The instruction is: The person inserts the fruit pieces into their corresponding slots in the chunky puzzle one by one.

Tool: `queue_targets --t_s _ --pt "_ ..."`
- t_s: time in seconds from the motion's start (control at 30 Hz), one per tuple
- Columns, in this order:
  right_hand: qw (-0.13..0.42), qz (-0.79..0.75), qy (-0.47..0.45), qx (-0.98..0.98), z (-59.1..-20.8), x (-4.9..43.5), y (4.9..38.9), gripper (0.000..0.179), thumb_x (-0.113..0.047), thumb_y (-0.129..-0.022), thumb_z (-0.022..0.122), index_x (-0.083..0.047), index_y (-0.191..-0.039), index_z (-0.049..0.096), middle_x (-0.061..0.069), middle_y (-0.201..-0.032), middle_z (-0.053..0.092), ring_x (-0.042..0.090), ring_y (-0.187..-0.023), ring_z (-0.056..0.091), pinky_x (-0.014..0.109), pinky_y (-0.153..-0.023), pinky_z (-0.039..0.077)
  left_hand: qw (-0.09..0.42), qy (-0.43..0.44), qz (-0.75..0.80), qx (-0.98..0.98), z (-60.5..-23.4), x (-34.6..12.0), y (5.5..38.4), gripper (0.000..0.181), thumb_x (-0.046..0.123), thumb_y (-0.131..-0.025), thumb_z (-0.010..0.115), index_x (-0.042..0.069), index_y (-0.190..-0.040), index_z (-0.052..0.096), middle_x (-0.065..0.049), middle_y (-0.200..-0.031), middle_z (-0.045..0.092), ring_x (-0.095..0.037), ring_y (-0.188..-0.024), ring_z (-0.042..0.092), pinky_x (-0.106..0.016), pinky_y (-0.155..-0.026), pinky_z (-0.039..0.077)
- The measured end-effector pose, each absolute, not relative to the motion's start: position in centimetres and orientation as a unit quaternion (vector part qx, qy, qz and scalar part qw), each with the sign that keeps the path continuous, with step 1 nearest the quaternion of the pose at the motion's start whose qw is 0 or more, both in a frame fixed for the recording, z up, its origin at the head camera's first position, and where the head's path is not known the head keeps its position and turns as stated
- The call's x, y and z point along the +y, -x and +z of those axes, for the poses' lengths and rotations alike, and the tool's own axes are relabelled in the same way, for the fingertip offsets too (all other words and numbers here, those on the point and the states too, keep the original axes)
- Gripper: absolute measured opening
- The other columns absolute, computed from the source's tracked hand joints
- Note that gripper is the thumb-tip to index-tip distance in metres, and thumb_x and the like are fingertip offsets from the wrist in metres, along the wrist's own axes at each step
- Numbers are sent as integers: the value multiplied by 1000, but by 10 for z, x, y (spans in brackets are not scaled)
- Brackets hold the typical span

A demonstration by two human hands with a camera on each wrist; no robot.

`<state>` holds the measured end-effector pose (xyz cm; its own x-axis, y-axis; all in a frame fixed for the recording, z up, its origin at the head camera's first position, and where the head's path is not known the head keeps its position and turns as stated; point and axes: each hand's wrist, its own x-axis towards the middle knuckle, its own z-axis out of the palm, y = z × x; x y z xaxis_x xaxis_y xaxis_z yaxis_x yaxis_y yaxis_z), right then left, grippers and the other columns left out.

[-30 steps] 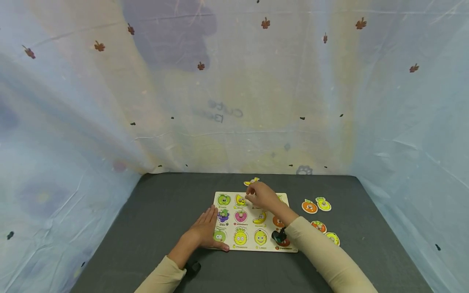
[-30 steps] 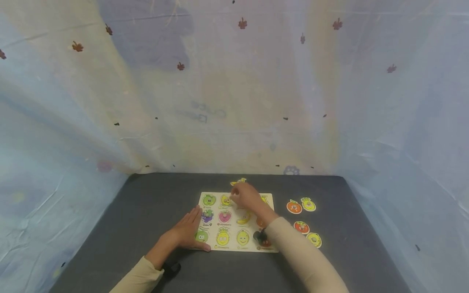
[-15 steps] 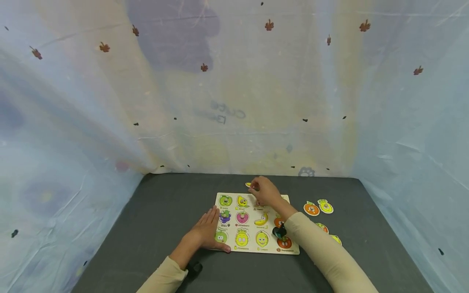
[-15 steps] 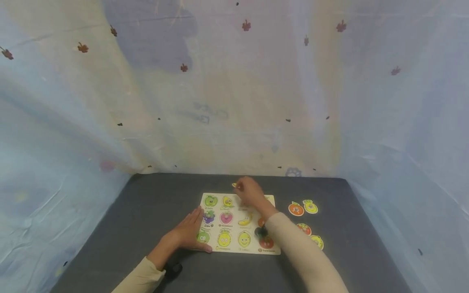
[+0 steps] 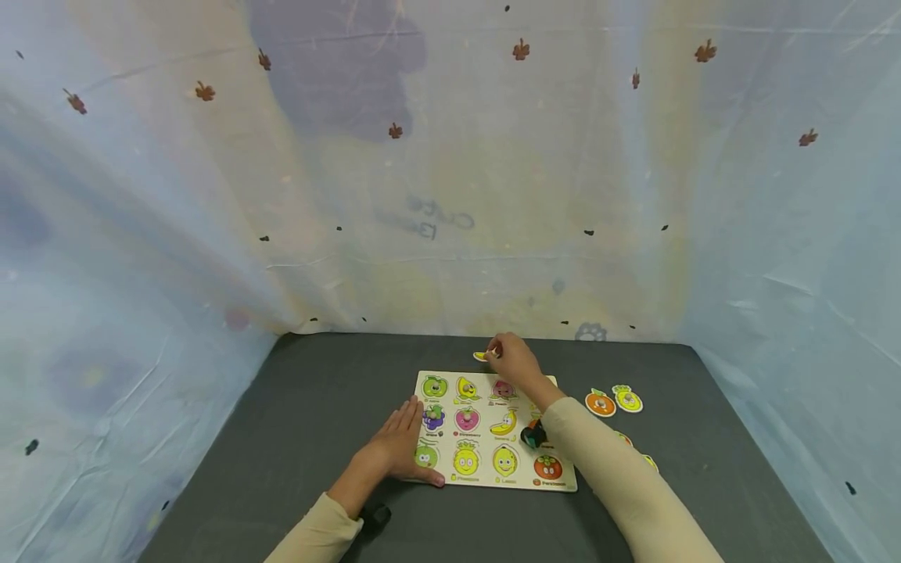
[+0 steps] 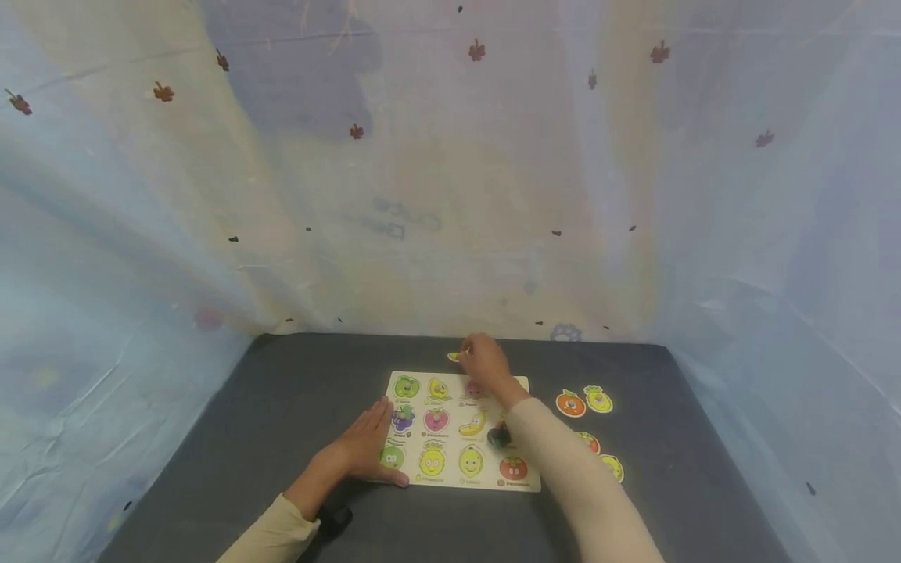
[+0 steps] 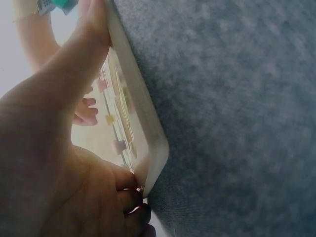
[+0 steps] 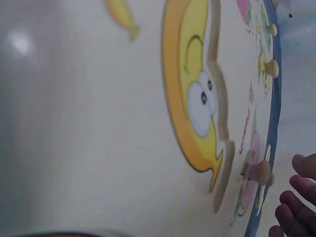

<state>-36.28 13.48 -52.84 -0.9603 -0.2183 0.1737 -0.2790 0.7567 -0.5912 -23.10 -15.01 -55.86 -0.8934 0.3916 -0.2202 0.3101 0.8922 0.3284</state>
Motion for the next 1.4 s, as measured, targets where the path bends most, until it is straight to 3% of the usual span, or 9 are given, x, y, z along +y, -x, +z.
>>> queue_targets --t_s 0.77,1.4 --pt "19 309 -95 -946 -543 135 379 19 -26 -106 73 -7 -112 73 9 -107 65 22 -91 65 44 -81 59 149 -174 137 964 -558 -149 229 148 75 -71 89 -2 -171 13 -22 -179 5 -39 -166 9 -53 -134 14" --pt "21 301 -75 -950 -541 132 378 19 -28 -103 77 -10 -102 71 7 -102 63 21 -87 62 41 -77 57 153 -176 145 962 -553 -147 227 148 74 -71 89 -3 -171 12 -23 -179 4 -40 -166 7 -54 -134 13"
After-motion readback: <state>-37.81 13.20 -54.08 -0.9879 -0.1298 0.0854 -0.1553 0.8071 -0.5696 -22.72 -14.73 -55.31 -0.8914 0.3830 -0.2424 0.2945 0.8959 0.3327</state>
